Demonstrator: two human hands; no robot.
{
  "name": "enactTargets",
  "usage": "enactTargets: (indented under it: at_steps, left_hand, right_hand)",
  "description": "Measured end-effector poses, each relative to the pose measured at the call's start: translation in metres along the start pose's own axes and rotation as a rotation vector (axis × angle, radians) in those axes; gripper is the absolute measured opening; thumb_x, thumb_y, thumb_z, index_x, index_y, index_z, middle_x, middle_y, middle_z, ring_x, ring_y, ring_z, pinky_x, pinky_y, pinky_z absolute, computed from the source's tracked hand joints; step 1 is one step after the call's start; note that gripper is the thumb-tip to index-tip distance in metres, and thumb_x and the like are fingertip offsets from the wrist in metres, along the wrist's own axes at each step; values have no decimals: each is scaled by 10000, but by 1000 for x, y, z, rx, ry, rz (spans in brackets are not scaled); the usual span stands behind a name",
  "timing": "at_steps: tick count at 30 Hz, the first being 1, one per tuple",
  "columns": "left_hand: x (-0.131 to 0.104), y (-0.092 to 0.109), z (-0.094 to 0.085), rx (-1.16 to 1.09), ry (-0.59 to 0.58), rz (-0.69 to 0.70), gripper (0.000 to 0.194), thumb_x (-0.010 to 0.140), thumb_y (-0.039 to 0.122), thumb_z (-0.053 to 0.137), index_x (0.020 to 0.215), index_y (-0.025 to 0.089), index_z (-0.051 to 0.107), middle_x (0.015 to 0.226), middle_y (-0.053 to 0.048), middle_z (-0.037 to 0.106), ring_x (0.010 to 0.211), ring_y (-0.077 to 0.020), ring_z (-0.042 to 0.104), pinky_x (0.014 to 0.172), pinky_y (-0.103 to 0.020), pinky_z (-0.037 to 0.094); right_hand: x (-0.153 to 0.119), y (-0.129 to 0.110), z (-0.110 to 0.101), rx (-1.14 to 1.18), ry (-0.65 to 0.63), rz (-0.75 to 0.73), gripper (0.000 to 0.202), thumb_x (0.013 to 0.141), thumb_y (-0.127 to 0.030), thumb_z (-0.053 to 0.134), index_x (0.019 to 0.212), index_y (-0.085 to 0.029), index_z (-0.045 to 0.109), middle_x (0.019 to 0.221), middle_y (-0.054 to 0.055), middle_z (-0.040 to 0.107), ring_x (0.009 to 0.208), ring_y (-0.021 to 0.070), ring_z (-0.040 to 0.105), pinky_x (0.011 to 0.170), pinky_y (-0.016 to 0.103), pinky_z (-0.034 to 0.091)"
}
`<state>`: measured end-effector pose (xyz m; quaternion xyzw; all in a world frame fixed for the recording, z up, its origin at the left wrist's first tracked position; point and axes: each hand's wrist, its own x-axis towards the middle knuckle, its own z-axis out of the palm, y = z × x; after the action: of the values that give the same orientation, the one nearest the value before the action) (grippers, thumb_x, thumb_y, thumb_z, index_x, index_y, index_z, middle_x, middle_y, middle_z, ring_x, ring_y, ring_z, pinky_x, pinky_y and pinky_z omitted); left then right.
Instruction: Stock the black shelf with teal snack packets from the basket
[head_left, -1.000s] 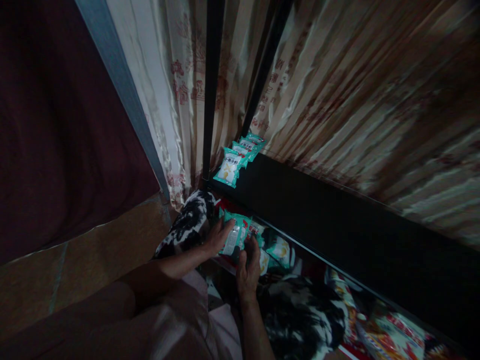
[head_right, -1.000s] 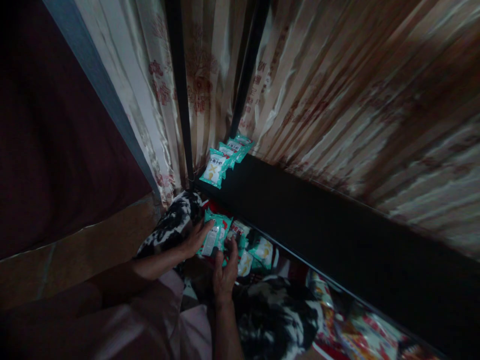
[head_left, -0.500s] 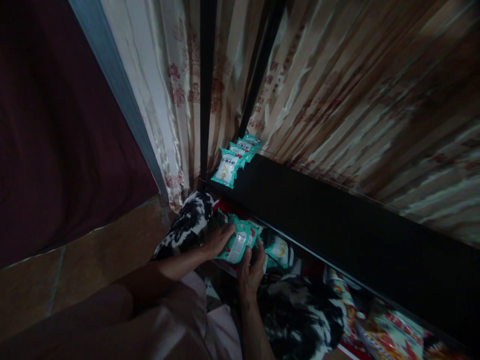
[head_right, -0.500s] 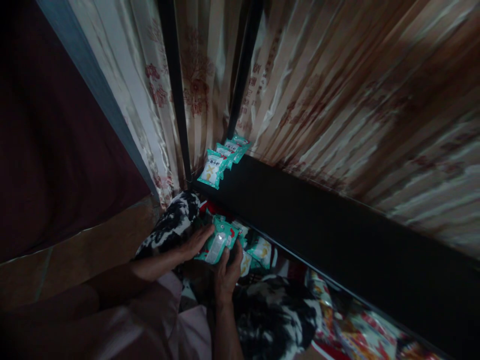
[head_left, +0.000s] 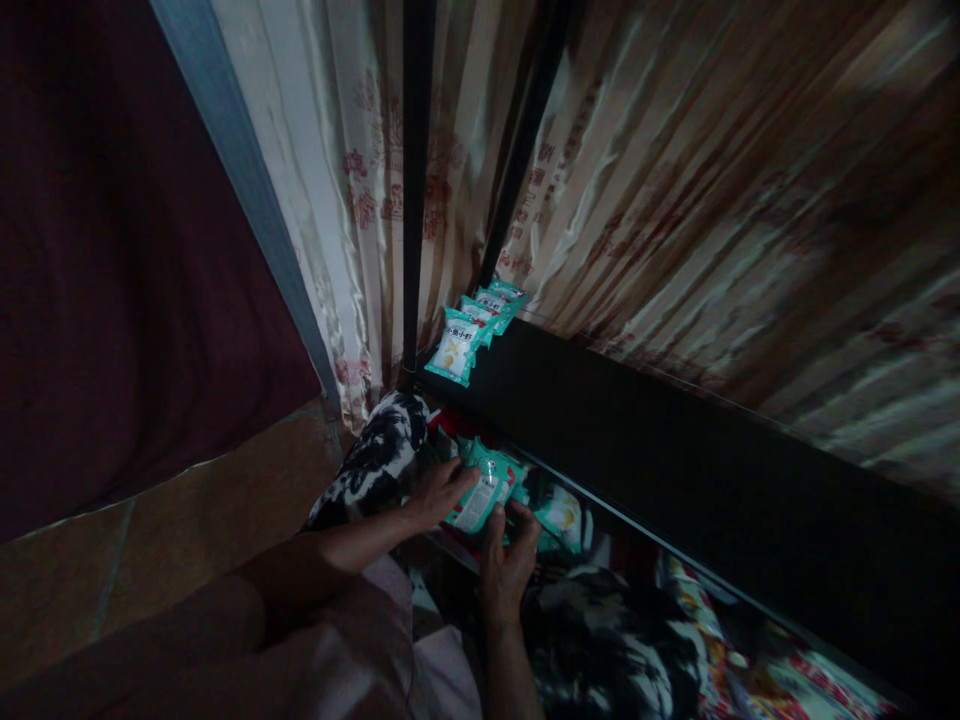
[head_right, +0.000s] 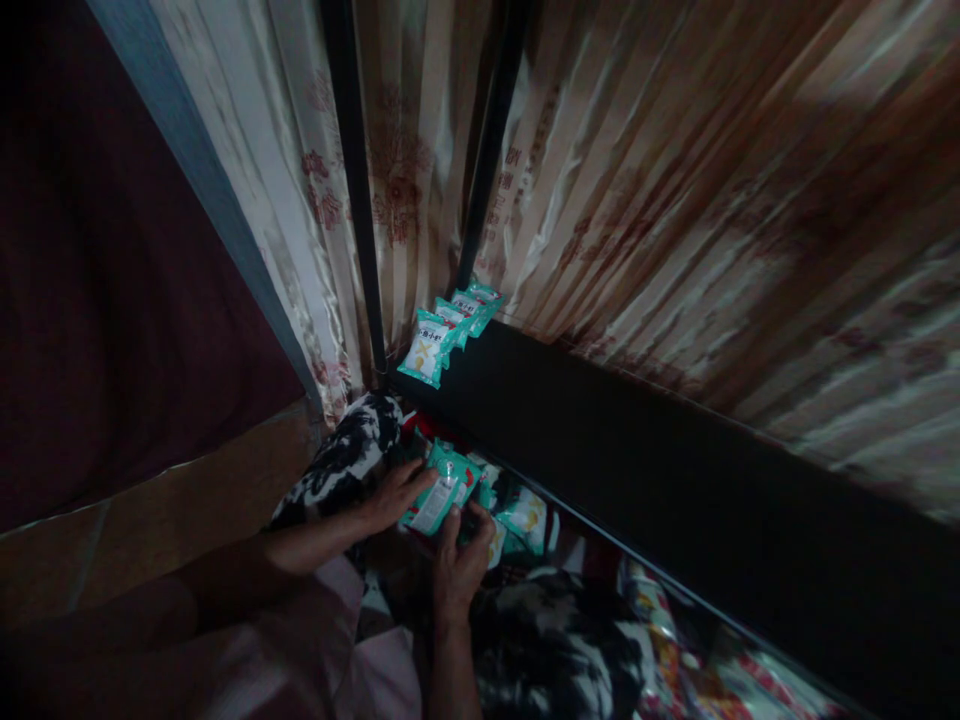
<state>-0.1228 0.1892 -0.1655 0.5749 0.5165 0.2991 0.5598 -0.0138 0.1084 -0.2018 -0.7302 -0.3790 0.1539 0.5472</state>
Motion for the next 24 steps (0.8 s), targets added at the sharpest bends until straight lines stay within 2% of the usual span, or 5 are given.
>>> enactTargets:
  at_steps: [4, 8, 12, 17, 24]
  left_hand:
    - [-1, -2, 2, 187, 66, -42, 528, 759, 598, 542, 1076, 183, 620, 1126, -124, 644, 1129, -301, 550, 984, -398, 385]
    - [-4, -3, 5, 271, 88, 129, 410, 783, 556, 529, 999, 219, 618, 951, -71, 679, 980, -244, 612, 917, -333, 434]
    - [-9, 6, 3, 366, 41, 259, 424, 802, 546, 486, 1001, 186, 590, 936, -103, 658, 898, -250, 613, 832, -354, 471]
    - [-17, 18, 1, 350, 12, 382, 401, 814, 509, 491, 1055, 195, 558, 986, -105, 639, 917, -251, 598, 823, -368, 467]
    - [-19, 22, 0, 271, 34, 487, 252, 902, 378, 371, 962, 223, 561, 940, -64, 624, 918, -197, 578, 847, -322, 442]
  right_hand:
    - [3, 5, -2, -57, 28, -60, 353, 805, -514, 530, 904, -175, 543, 843, 52, 578, 770, 185, 544, 709, 319, 424]
    - [5, 10, -3, -41, -16, -123, 331, 833, -496, 491, 874, -176, 567, 808, 53, 596, 753, 186, 551, 709, 323, 427]
    - [5, 11, -5, -28, -43, -131, 342, 843, -494, 468, 883, -172, 575, 826, 66, 607, 797, 205, 563, 744, 344, 429]
    - [4, 7, -9, -11, -61, -66, 410, 847, -543, 419, 917, -172, 578, 863, 82, 615, 818, 219, 560, 749, 349, 420]
    - [2, 11, -10, 49, -103, -34, 451, 862, -558, 373, 967, -165, 568, 897, 91, 611, 832, 223, 546, 744, 347, 414]
